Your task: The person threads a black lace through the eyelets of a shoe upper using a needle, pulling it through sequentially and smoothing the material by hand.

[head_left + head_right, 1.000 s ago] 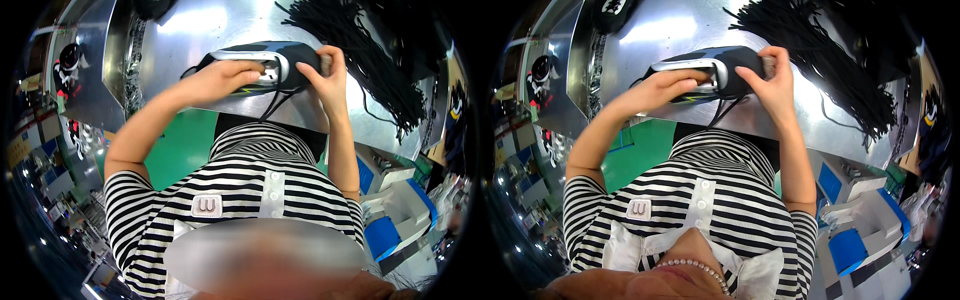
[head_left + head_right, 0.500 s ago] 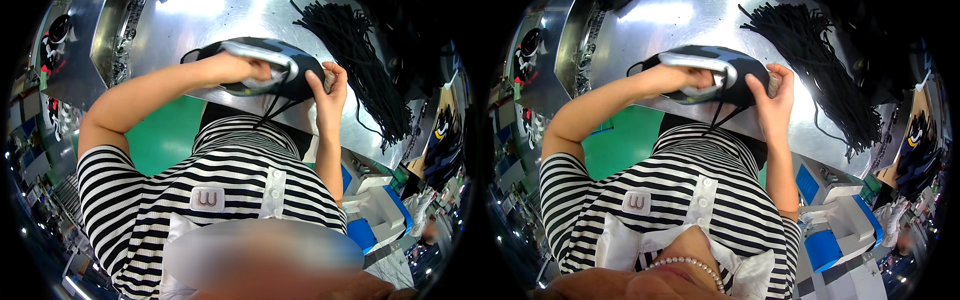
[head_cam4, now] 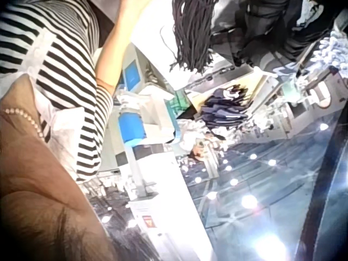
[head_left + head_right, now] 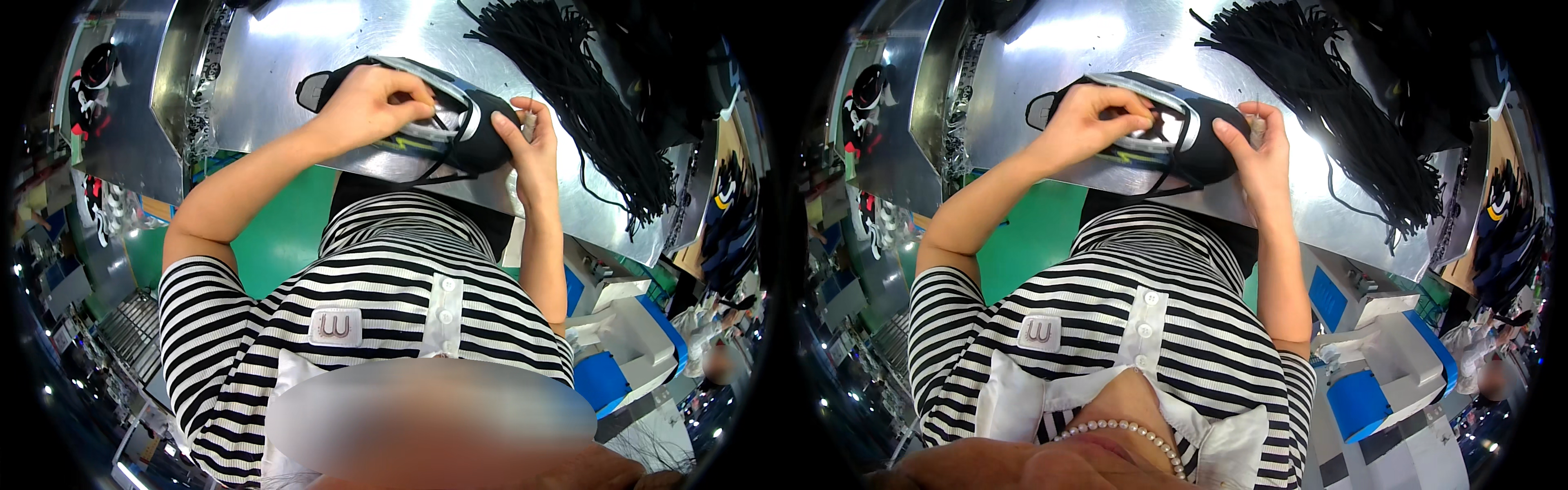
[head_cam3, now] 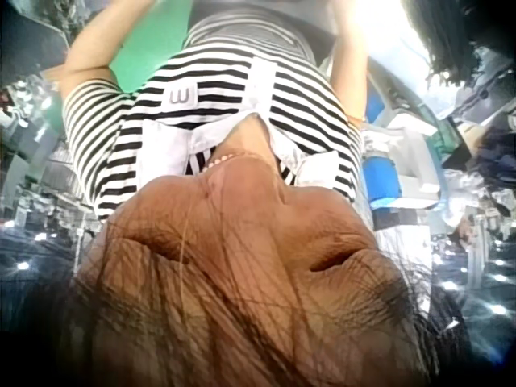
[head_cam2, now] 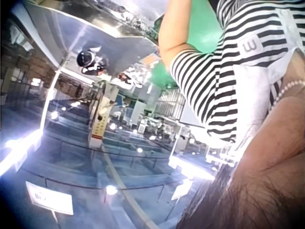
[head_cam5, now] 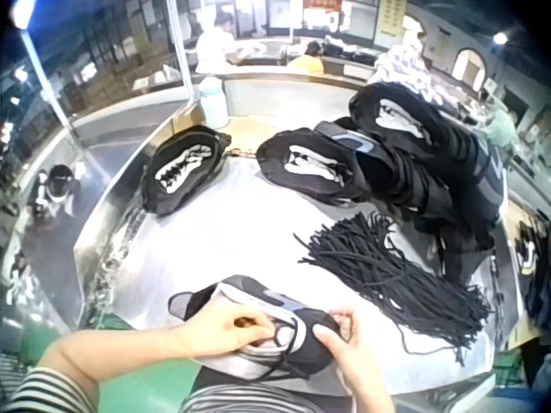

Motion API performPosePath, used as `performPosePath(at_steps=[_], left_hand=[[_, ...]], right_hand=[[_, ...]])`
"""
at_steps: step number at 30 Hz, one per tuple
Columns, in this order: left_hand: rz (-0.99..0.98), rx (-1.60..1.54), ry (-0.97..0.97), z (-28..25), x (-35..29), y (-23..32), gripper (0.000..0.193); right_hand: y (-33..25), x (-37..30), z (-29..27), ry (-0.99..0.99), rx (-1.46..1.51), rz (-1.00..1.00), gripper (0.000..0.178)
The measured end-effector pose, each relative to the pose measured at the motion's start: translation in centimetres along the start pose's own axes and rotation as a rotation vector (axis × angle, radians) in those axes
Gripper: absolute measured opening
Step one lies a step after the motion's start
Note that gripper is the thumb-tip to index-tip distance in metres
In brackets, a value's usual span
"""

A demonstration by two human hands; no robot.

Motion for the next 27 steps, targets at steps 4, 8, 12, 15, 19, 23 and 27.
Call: performPosePath(at_steps=[4, 8, 12, 15, 19, 23, 27], left_hand=[[0.102, 0.259, 0.125, -4.3, -0.2, 0.0, 0.009], [0.206, 0.526, 0.423, -13.6, -2.3, -1.2, 0.01], [0.042, 0.75, 0.724, -26.8, -6.9, -3.8, 0.014], [-0.026, 0.734, 0.726, -29.7, -8.1, -5.5, 0.015], [0.243, 0.688, 0.47, -17.7, -0.6, 0.3, 0.012], [0.231, 0.52, 0.319, -17.4, -0.1, -0.5, 0.009], [0.4, 0.376, -0.098, -8.9, 2.6, 2.9, 0.005]], right_hand=[[0.0, 0.1, 0.4, 0.058, 0.003, -0.069, 0.038], [-0.3, 0.7, -1.8, 0.12, 0.07, -0.09, 0.037], [-1.3, 0.4, -2.1, 0.083, 0.035, -0.146, 0.034], [0.2, 2.4, -2.5, 0.072, -0.045, -0.242, 0.035], [0.1, 2.8, -3.6, 0.149, -0.076, -0.187, 0.035], [0.1, 2.9, -3.7, 0.123, -0.256, -0.228, 0.037], [-1.3, 2.1, -2.5, 0.452, -0.811, -0.391, 0.047]])
Point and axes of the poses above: each hand's wrist, its own x-axis towards the middle knuckle, its own z-axis out of the palm, y = z × x, the point moved 3 cm from there along x, towards the middle knuckle, and after that the axes turned 15 degrees about z, right-handed, at the moved point
